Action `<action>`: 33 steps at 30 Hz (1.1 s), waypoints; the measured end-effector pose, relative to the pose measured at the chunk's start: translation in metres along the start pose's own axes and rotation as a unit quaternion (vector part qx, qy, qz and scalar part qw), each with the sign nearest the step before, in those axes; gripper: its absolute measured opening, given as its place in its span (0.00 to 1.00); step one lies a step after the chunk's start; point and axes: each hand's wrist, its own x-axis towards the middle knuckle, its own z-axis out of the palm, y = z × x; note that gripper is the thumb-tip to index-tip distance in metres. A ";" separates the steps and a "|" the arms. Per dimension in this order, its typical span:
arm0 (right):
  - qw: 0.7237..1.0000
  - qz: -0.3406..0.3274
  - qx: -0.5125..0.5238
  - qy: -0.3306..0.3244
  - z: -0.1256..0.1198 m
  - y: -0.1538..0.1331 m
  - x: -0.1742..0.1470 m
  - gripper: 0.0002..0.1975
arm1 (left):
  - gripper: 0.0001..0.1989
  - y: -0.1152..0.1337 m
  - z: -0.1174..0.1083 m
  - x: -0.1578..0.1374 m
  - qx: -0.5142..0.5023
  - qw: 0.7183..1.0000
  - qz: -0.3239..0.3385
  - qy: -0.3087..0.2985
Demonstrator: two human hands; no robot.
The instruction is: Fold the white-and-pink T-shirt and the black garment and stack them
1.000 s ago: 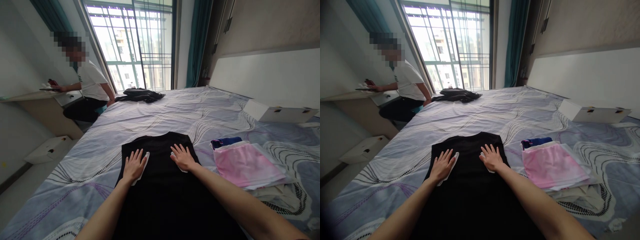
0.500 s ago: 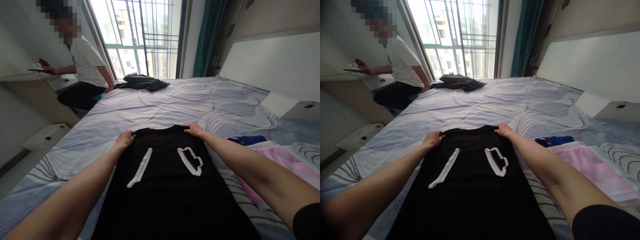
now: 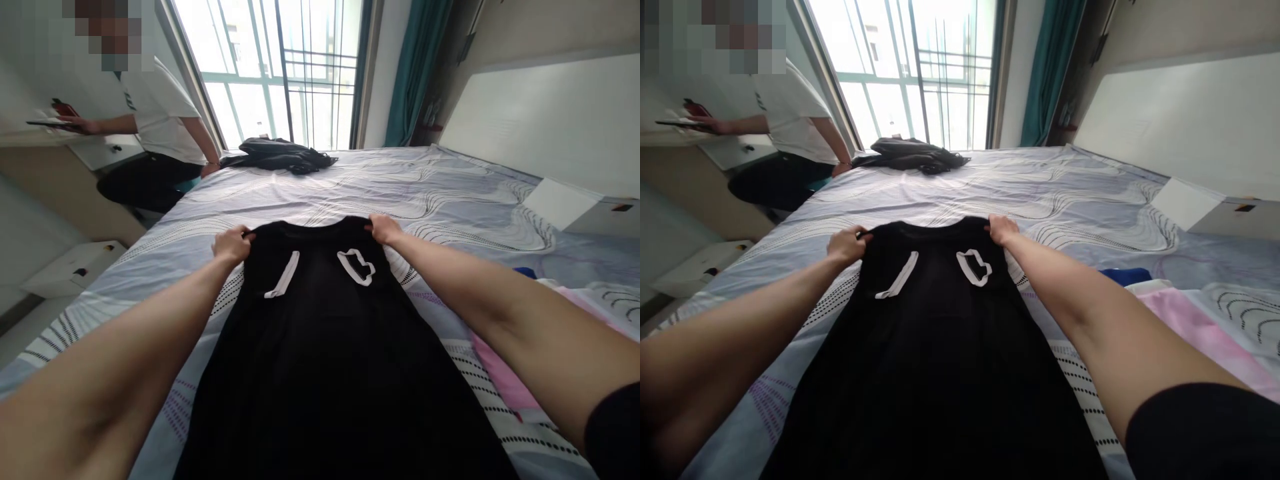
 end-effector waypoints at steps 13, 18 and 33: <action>0.968 -0.151 0.082 0.182 -0.028 0.044 -0.277 0.13 | 0.12 -0.052 -0.113 -0.244 -0.047 0.986 0.158 -0.016; 0.971 -0.167 0.093 0.145 0.016 0.063 -0.377 0.19 | 0.10 -0.104 -0.092 -0.341 -0.029 0.966 0.243 -0.078; 0.905 -0.340 0.208 0.148 -0.016 0.045 -0.430 0.34 | 0.20 -0.072 -0.119 -0.386 -0.081 0.880 0.464 0.060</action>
